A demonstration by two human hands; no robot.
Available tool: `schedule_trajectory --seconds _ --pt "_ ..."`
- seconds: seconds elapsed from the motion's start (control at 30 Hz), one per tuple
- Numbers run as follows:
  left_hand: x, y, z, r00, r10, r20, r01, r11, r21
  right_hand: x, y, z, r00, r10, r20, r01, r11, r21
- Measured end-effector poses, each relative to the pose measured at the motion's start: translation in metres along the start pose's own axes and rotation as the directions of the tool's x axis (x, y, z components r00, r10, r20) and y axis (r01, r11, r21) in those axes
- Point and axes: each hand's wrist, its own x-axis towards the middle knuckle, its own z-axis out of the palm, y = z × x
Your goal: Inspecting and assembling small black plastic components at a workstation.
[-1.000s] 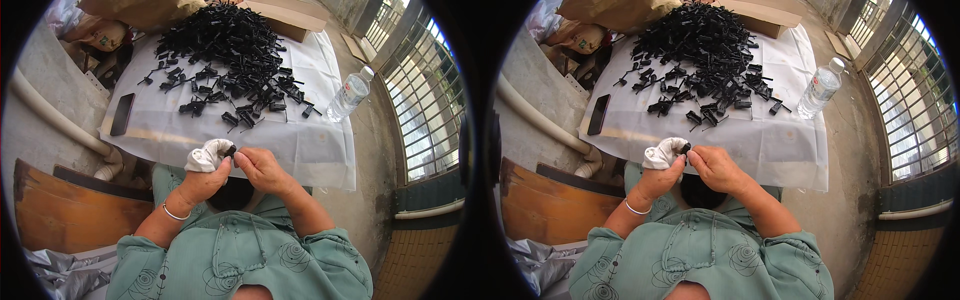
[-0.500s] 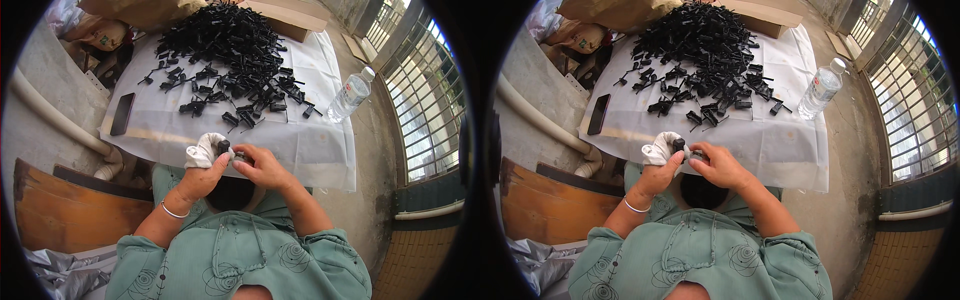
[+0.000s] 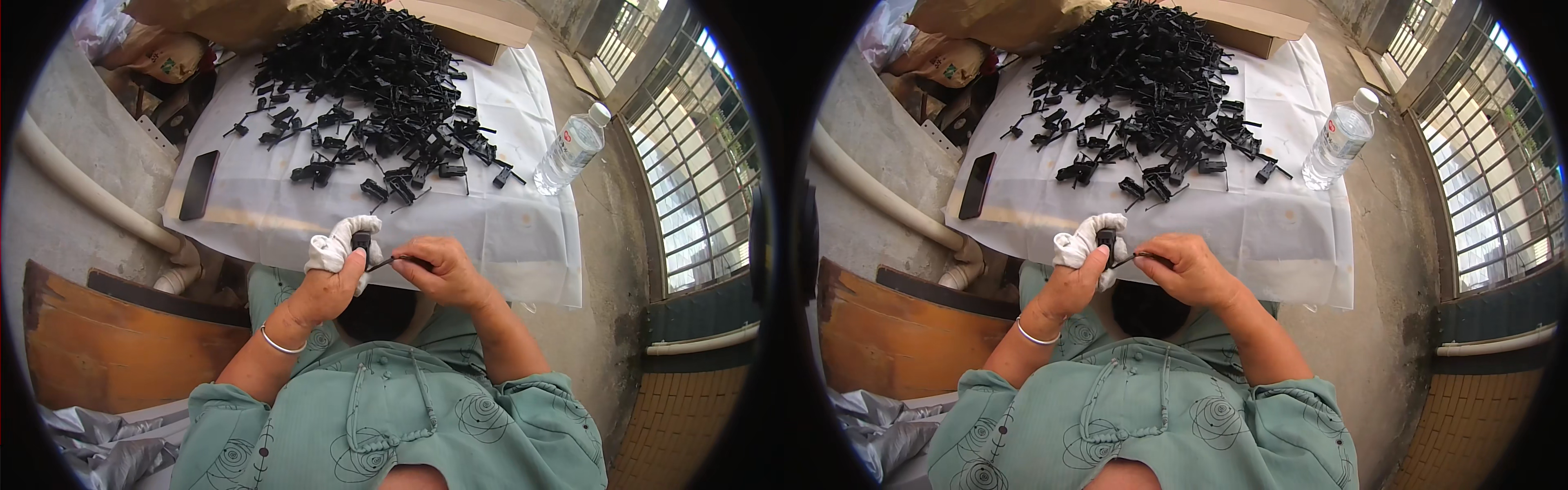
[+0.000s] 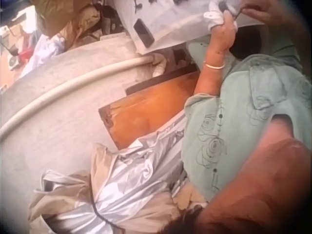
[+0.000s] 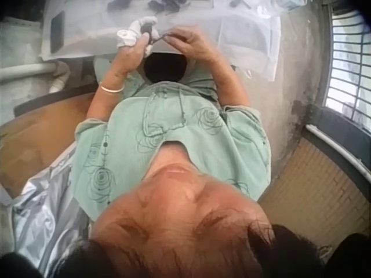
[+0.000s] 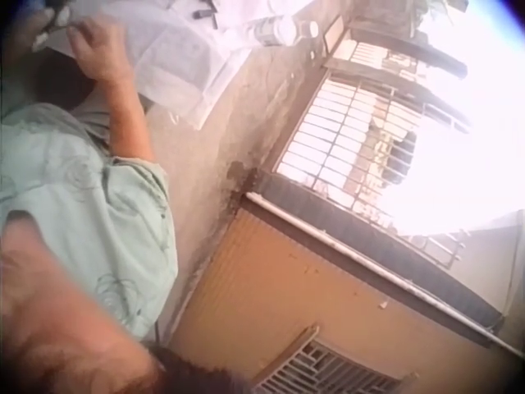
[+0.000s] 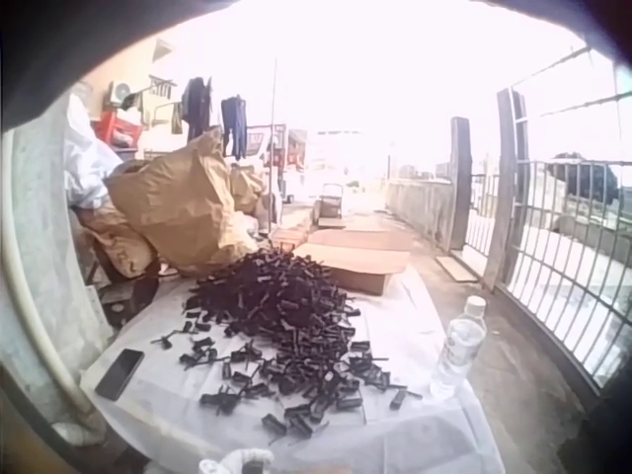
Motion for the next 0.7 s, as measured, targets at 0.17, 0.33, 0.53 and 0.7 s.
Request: schedule_trajectory --seconds 0.17,0.33,0.53,0.7 --pt "0.002 -0.013 0.004 0.972 0.2 0.126 -0.232 0.91 0.345 0.01 -0.013 0.007 0.992 0.122 -0.01 -0.121 0.991 0.061" --pt "-0.002 0.002 0.004 0.996 -0.028 0.083 0.026 0.999 0.026 0.004 -0.018 0.0 0.98 0.194 -0.043 -0.188 0.976 0.109" --pt "-0.002 -0.007 0.005 0.99 0.012 0.141 -0.014 1.0 0.016 0.002 -0.015 0.01 0.998 0.018 -0.055 -0.013 0.996 0.09" --pt "0.001 -0.02 0.005 0.978 0.174 0.114 -0.191 0.969 0.155 0.006 -0.02 0.014 0.942 0.335 -0.013 -0.328 0.929 0.174"
